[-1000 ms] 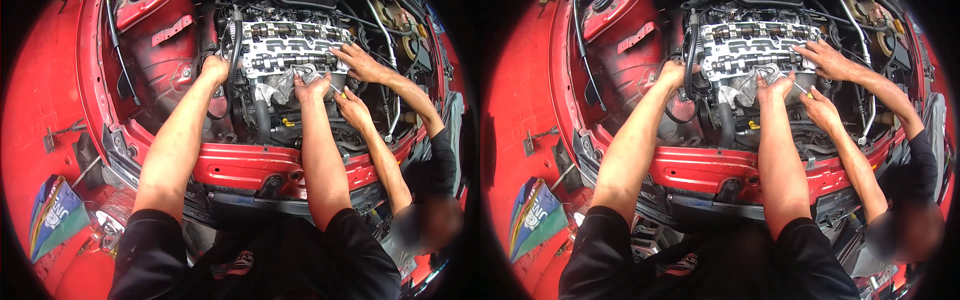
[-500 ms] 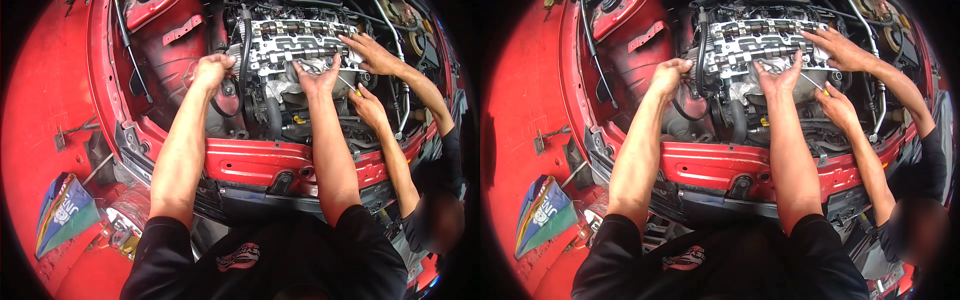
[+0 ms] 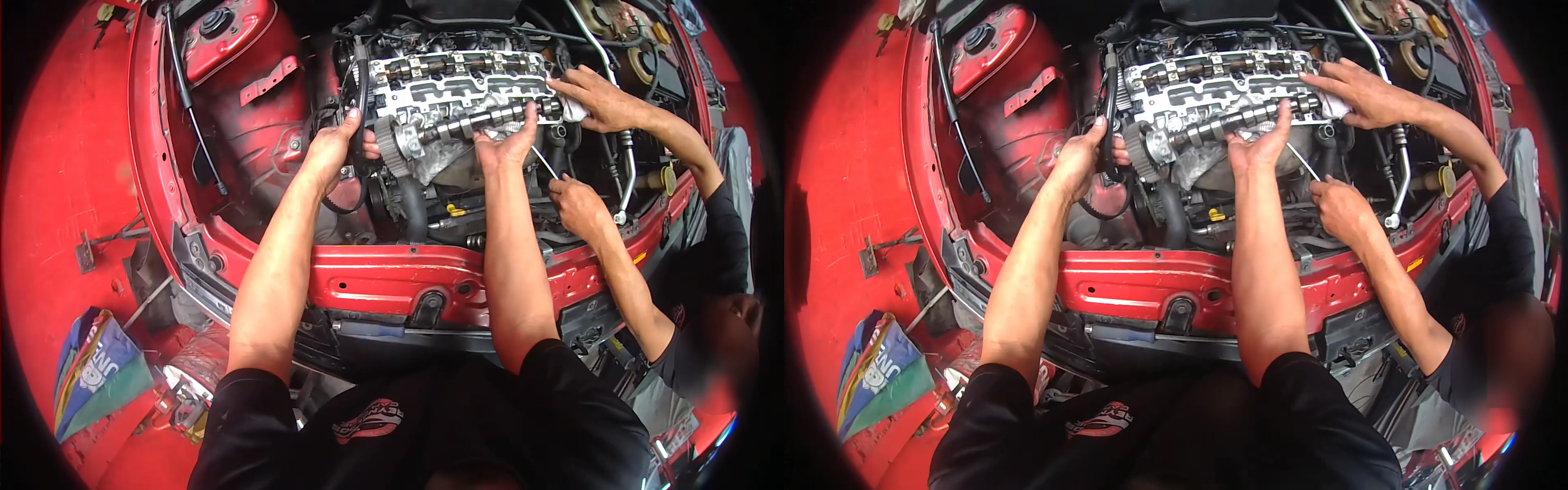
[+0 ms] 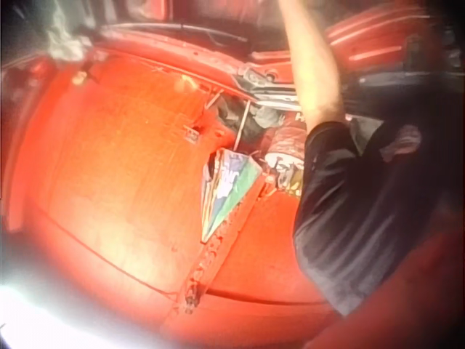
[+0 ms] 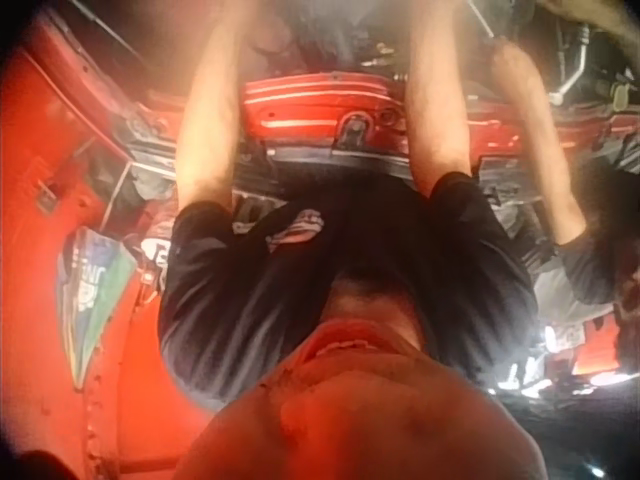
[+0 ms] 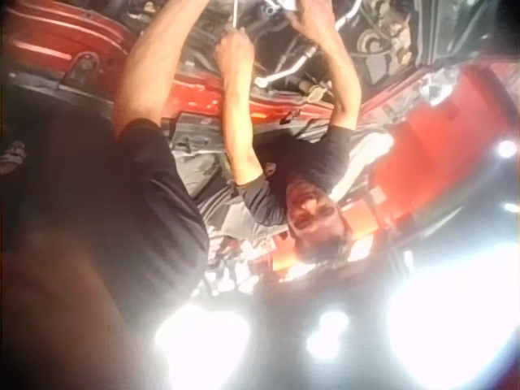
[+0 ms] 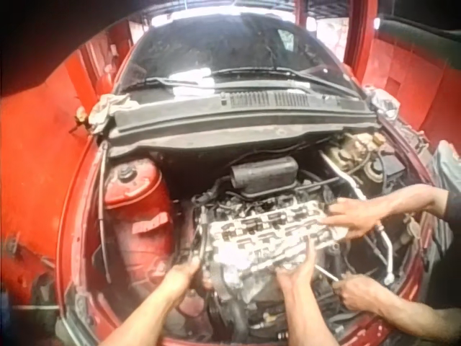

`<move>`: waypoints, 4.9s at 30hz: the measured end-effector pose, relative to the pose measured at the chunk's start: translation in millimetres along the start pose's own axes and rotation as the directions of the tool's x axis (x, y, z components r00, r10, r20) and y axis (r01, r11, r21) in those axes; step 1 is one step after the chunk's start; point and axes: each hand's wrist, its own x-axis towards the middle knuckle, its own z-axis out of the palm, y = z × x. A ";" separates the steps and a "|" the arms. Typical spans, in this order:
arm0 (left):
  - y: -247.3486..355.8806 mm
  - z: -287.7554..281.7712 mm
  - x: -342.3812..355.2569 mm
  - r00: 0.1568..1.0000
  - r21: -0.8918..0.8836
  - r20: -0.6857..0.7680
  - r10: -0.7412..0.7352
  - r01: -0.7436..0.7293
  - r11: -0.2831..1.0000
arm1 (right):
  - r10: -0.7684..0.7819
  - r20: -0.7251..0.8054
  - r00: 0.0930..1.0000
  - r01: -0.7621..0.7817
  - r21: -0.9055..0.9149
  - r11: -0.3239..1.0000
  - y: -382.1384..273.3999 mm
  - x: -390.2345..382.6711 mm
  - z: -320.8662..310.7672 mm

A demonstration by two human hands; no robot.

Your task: The person works on a car engine with the hood open, using a wrench to loosen bolts on the valve cover. They remove the valve cover and place it on a workbench. The person then uses a cloth to wipe the engine surface and the removed cover.

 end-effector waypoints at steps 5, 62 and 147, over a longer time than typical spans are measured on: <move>5.6 23.4 -55.8 0.515 0.763 -0.380 0.768 -0.294 0.575 | 0.011 -0.035 0.999 -0.015 -0.098 0.995 -10.4 -13.2 6.1; -97.8 83.4 -465.9 0.770 0.321 -0.507 0.387 -0.248 0.914 | 0.594 0.589 0.547 -0.285 -0.536 0.794 -67.9 -451.0 44.8; -1411.7 -557.7 -1220.2 0.148 0.238 -0.623 -0.768 -0.900 -0.366 | 0.682 -0.619 -0.390 0.902 -0.106 0.419 901.2 -1756.8 -827.1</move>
